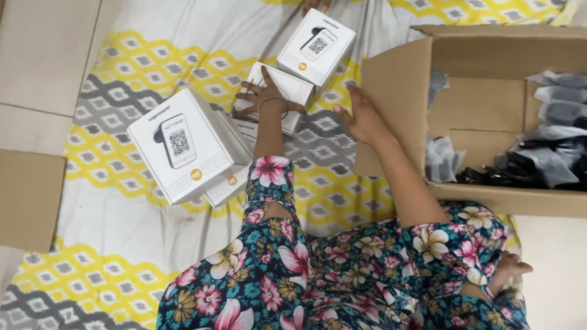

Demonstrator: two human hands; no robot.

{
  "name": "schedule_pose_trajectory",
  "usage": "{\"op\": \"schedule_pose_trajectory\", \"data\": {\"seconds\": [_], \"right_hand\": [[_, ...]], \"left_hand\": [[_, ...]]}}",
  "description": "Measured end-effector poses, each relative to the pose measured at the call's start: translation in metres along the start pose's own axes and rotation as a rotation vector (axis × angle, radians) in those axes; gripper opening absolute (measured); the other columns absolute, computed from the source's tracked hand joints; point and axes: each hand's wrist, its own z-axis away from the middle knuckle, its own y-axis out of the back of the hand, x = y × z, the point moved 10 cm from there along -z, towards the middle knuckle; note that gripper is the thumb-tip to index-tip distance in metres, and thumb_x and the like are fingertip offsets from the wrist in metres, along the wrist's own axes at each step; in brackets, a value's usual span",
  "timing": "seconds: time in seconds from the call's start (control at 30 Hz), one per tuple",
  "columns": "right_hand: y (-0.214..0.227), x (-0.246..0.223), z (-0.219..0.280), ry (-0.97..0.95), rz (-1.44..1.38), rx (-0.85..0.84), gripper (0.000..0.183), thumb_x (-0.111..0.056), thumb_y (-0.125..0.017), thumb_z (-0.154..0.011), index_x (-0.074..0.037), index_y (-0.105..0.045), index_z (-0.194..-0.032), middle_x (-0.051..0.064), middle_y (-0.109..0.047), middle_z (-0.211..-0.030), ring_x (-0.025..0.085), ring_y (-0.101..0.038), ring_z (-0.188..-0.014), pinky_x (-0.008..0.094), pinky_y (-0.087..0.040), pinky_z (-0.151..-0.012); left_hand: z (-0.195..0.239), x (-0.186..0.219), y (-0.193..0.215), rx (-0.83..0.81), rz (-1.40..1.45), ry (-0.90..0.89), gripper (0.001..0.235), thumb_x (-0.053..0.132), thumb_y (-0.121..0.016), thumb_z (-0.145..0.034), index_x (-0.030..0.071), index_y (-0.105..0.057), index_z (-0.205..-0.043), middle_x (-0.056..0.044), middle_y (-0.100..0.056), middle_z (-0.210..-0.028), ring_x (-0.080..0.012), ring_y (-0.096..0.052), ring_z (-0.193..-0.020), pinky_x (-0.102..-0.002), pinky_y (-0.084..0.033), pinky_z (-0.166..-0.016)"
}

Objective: The person packs small electronic items into white boxes and applies QR code labels while seated on a patterned surface.

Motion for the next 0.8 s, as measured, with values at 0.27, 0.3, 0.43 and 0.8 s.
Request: {"op": "schedule_pose_trajectory", "data": {"seconds": [0.27,0.3,0.43,0.8], "right_hand": [[-0.056,0.03,0.074,-0.52,-0.881,-0.064,0.098,-0.065,-0.05,-0.093,-0.006,-0.01,-0.16,0.022,-0.031,-0.162,0.037,-0.043,-0.146,0.044,-0.038,-0.118],[-0.083,0.026,0.091,-0.666,-1.177,-0.123,0.106,-0.068,-0.052,-0.089,-0.011,0.0,-0.161,0.02,-0.026,-0.165,0.038,-0.043,-0.147,0.045,-0.039,-0.119],[-0.189,0.031,0.102,-0.741,-1.319,-0.181,0.108,-0.071,-0.053,-0.08,-0.023,-0.002,-0.162,0.017,-0.022,-0.166,0.045,-0.028,-0.149,0.054,-0.032,-0.118],[-0.092,-0.069,0.054,-0.239,-1.233,0.123,0.124,-0.059,-0.068,-0.083,-0.007,0.018,-0.155,0.023,0.001,-0.164,0.032,-0.012,-0.152,0.046,-0.036,-0.119]], "left_hand": [[0.023,0.028,-0.027,-0.055,-0.179,-0.162,0.174,0.055,-0.101,-0.037,0.036,0.018,-0.163,-0.031,0.005,-0.168,-0.0604,0.0,-0.151,-0.087,-0.017,-0.107],[0.016,0.029,-0.031,-0.04,-0.192,-0.202,0.174,0.052,-0.101,-0.035,0.037,0.014,-0.164,-0.027,-0.003,-0.17,-0.057,-0.006,-0.154,-0.084,-0.021,-0.108],[0.006,0.017,-0.029,-0.059,-0.264,-0.21,0.17,0.06,-0.098,-0.037,0.028,0.009,-0.165,-0.016,-0.015,-0.17,-0.0429,-0.022,-0.154,-0.084,-0.024,-0.111],[-0.024,0.038,0.075,-0.031,0.028,-0.399,0.12,0.086,-0.063,-0.075,0.0,-0.036,-0.154,-0.024,-0.044,-0.153,-0.0387,-0.042,-0.141,-0.048,-0.032,-0.116]]}}
